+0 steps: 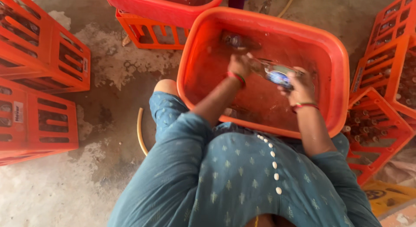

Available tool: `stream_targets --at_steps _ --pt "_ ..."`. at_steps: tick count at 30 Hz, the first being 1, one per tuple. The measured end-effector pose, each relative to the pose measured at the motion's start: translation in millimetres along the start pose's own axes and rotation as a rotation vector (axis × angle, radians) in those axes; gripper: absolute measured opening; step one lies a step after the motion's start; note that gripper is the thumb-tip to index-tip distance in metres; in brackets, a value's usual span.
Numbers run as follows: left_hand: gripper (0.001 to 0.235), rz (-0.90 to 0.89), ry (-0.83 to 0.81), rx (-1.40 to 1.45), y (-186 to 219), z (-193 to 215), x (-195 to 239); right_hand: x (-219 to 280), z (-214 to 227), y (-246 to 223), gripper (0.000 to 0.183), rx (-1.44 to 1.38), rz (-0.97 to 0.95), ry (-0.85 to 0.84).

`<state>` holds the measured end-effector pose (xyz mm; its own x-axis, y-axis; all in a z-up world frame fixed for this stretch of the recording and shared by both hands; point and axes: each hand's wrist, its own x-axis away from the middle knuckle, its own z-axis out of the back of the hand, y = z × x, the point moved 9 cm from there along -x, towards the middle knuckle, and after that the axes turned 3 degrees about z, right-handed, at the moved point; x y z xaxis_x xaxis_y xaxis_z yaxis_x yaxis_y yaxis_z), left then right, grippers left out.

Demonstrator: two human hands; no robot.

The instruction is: The person washes glass bottles by hand in a red tub filled with water, scrubbing the exterior and rinsing each bottle before placing it into an adjacent orange crate. The process is repeated for multiple bottles.

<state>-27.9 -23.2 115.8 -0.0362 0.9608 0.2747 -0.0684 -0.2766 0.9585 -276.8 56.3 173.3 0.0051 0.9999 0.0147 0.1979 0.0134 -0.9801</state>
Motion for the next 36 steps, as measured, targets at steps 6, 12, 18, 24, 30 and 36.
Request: stream_targets --at_steps 6,12,18,24,30,36 --pt "0.034 -0.038 -0.17 -0.213 11.6 -40.5 21.7 13.8 78.1 32.6 0.044 -0.115 -0.302 0.365" --pt "0.034 -0.006 -0.12 -0.194 16.5 -29.8 13.7 -3.4 61.5 56.3 0.06 -0.115 -0.414 0.221" --pt "0.029 -0.359 0.048 -0.293 22.1 -33.6 2.8 4.7 84.3 39.8 0.054 0.157 -0.238 0.315" --pt "0.026 -0.295 0.063 -0.275 26.8 -49.2 -3.5 23.9 106.7 43.2 0.05 0.011 -0.335 0.439" --pt "0.026 -0.602 -0.061 -0.222 72.5 -56.9 55.3 43.6 96.8 57.7 0.052 -0.32 -0.335 0.428" --pt "0.025 -0.368 0.024 -0.164 65.7 -33.6 45.9 37.7 75.5 48.4 0.047 -0.462 -0.273 0.413"
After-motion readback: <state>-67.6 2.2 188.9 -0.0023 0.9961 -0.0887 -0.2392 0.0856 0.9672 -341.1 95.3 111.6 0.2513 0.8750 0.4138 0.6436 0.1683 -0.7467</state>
